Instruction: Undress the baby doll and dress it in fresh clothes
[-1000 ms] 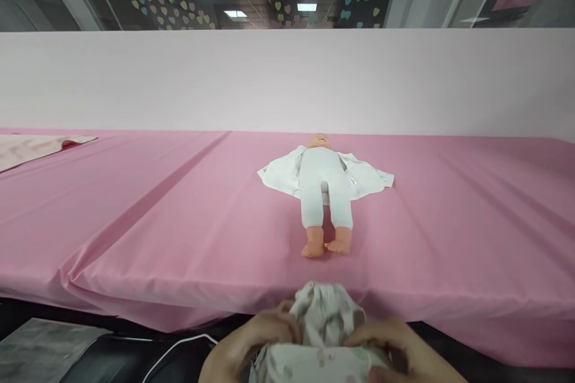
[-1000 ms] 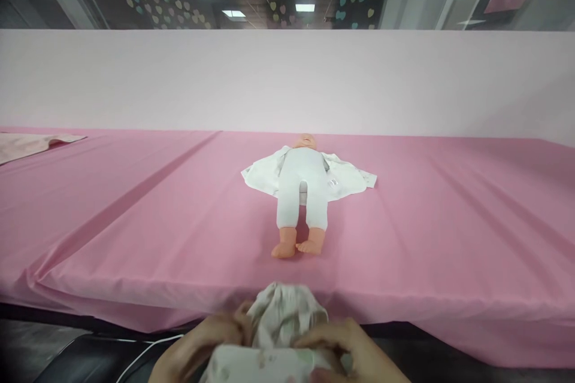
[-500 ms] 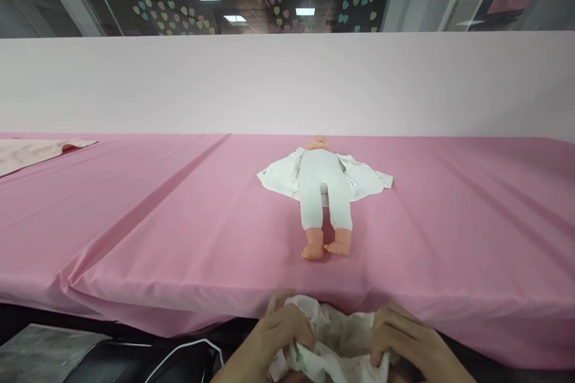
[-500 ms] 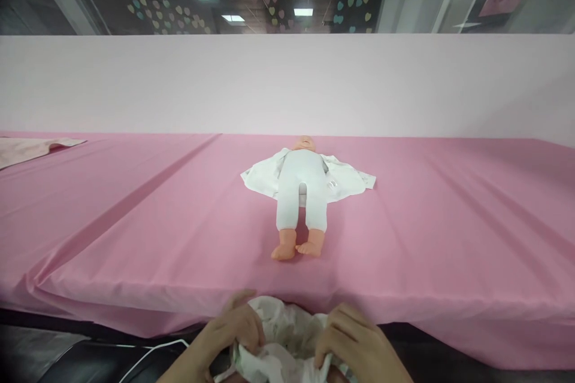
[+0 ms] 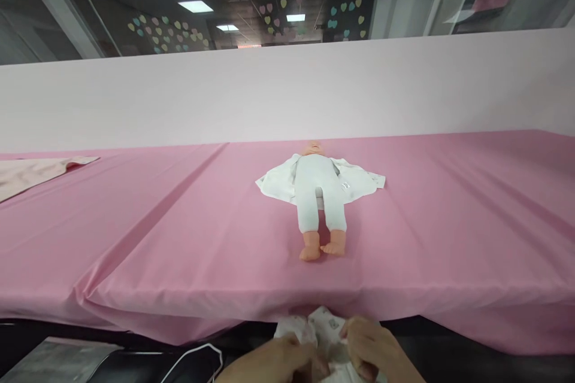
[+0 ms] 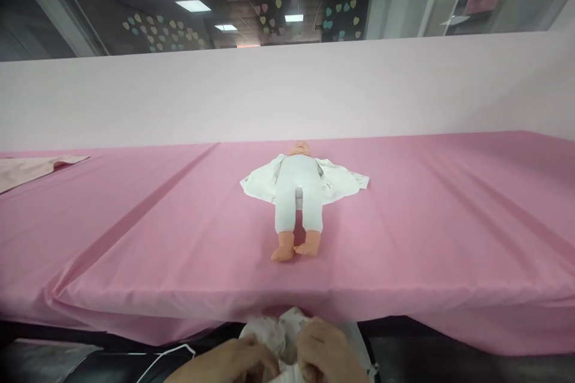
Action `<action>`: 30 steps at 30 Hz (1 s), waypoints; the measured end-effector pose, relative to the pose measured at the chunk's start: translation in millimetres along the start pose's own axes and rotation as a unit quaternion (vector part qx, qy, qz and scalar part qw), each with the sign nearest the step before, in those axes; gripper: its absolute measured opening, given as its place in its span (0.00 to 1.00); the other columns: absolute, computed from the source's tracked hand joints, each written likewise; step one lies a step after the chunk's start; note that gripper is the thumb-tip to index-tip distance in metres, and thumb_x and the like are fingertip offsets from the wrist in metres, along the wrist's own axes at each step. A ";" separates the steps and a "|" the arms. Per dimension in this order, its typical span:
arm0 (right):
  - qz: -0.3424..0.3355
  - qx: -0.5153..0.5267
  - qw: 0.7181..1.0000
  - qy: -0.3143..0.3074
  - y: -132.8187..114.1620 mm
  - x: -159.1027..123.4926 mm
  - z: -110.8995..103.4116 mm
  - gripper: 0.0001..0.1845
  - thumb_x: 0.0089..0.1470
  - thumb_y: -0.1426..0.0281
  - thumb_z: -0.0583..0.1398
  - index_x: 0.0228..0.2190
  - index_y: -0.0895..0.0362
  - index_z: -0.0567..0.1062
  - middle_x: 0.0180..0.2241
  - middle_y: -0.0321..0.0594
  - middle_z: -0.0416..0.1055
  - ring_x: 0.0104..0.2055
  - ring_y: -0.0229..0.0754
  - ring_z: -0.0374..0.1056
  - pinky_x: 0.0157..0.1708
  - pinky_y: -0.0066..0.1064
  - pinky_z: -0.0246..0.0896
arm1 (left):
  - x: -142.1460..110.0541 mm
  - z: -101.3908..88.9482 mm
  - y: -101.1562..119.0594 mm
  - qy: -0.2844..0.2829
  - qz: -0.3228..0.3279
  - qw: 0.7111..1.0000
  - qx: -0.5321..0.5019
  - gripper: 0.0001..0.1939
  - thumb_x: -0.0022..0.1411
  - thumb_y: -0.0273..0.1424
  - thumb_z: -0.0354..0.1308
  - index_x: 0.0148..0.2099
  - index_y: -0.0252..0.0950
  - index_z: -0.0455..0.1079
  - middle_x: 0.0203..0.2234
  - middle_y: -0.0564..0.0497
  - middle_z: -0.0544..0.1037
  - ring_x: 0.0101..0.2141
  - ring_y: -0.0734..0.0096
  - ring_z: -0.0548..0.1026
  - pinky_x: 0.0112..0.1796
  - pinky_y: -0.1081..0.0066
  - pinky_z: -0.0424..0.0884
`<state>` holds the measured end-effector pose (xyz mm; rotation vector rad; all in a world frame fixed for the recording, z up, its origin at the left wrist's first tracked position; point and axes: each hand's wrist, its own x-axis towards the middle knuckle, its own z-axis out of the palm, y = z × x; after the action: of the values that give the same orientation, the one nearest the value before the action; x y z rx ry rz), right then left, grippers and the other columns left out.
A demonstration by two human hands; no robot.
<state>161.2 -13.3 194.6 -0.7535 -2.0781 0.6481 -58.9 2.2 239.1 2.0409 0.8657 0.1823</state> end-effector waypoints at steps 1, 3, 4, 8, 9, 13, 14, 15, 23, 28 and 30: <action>0.009 0.011 1.000 0.001 -12.7 4.4 -11.1 0.18 0.54 0.68 0.51 0.17 0.56 0.49 0.16 0.31 0.52 0.22 0.34 0.54 0.29 0.26 0.59 | -3.3 -3.1 4.6 0.029 0.005 1.000 -0.007 0.14 0.51 0.42 0.59 0.38 0.40 0.72 0.28 0.53 0.73 0.26 0.75 0.68 0.27 0.78 0.64; 0.067 0.002 0.998 -0.002 -38.2 10.2 -30.4 0.15 0.48 0.75 0.53 0.19 0.56 0.49 0.20 0.32 0.54 0.26 0.35 0.57 0.32 0.26 0.59 | -9.6 -9.2 14.0 0.107 0.021 0.993 -0.034 0.13 0.54 0.41 0.58 0.39 0.38 0.70 0.32 0.51 0.73 0.33 0.72 0.70 0.35 0.76 0.66; 0.085 -0.001 0.996 0.003 -49.1 11.2 -37.7 0.14 0.45 0.77 0.52 0.19 0.56 0.50 0.21 0.33 0.54 0.27 0.35 0.57 0.33 0.26 0.60 | -12.3 -12.2 18.7 0.145 0.027 0.988 -0.049 0.12 0.57 0.39 0.56 0.40 0.37 0.69 0.34 0.51 0.73 0.35 0.72 0.70 0.38 0.75 0.66; 0.114 -0.012 0.993 -0.002 -72.1 5.6 -52.3 0.15 0.45 0.79 0.55 0.18 0.56 0.53 0.22 0.33 0.56 0.33 0.36 0.60 0.42 0.30 0.60 | -14.5 -20.0 34.8 0.227 0.029 0.972 -0.047 0.06 0.61 0.32 0.52 0.40 0.38 0.66 0.36 0.50 0.72 0.41 0.71 0.69 0.43 0.73 0.64; 0.124 -0.018 0.992 -0.005 -73.4 3.5 -53.4 0.16 0.46 0.78 0.57 0.18 0.56 0.54 0.21 0.32 0.55 0.32 0.36 0.60 0.40 0.29 0.60 | -12.4 -20.0 37.3 0.237 0.035 0.970 -0.033 0.05 0.61 0.29 0.52 0.40 0.38 0.66 0.36 0.51 0.72 0.41 0.71 0.69 0.42 0.73 0.65; 0.185 -0.022 0.983 0.000 -71.9 0.3 -52.5 0.14 0.52 0.74 0.56 0.19 0.56 0.57 0.18 0.29 0.54 0.21 0.31 0.52 0.23 0.22 0.52 | 3.6 -9.4 33.6 0.300 0.092 0.948 0.060 0.11 0.56 0.19 0.49 0.36 0.38 0.67 0.31 0.53 0.71 0.34 0.73 0.68 0.36 0.74 0.64; 0.191 -0.025 0.981 0.010 -70.9 0.4 -51.1 0.12 0.53 0.74 0.54 0.20 0.56 0.59 0.18 0.29 0.53 0.20 0.31 0.51 0.21 0.22 0.49 | 8.2 -4.4 28.7 0.326 0.108 0.934 0.093 0.13 0.54 0.16 0.48 0.35 0.38 0.67 0.30 0.53 0.70 0.34 0.72 0.67 0.36 0.74 0.64; 0.194 -0.035 0.980 0.024 -69.8 0.1 -49.4 0.11 0.54 0.74 0.53 0.21 0.56 0.61 0.19 0.30 0.53 0.20 0.31 0.50 0.20 0.22 0.47 | 12.5 0.9 22.5 0.354 0.121 0.919 0.128 0.14 0.52 0.15 0.47 0.33 0.37 0.67 0.28 0.53 0.70 0.33 0.72 0.67 0.36 0.73 0.63; 0.272 -0.208 0.939 -0.013 -80.8 -36.3 -38.4 0.09 0.55 0.65 0.56 0.26 0.56 0.69 0.16 0.29 0.53 0.19 0.33 0.52 0.22 0.26 0.44 | 6.1 32.4 2.3 0.431 0.070 0.874 0.216 0.11 0.45 0.14 0.49 0.27 0.34 0.65 0.21 0.55 0.67 0.24 0.75 0.61 0.28 0.73 0.55; 0.238 -0.188 0.952 -0.037 -99.3 -40.4 -36.2 0.20 0.57 0.63 0.55 0.17 0.58 0.63 0.16 0.31 0.57 0.19 0.32 0.53 0.21 0.26 0.43 | -15.3 42.7 36.3 0.213 0.106 0.971 0.015 0.10 0.53 0.31 0.57 0.24 0.35 0.60 0.22 0.54 0.64 0.24 0.76 0.61 0.26 0.74 0.54; 0.211 -0.159 0.964 -0.004 -101.3 -35.2 -33.5 0.16 0.56 0.66 0.56 0.19 0.57 0.66 0.18 0.31 0.60 0.21 0.32 0.55 0.22 0.24 0.47 | -18.9 49.4 45.3 0.124 0.178 0.974 -0.062 0.21 0.56 0.46 0.53 0.22 0.35 0.56 0.22 0.51 0.65 0.27 0.73 0.63 0.29 0.73 0.58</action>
<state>177.3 -101.8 262.0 -1.4054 -2.0671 0.5445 -28.6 -59.8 248.5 2.0662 0.6104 0.6858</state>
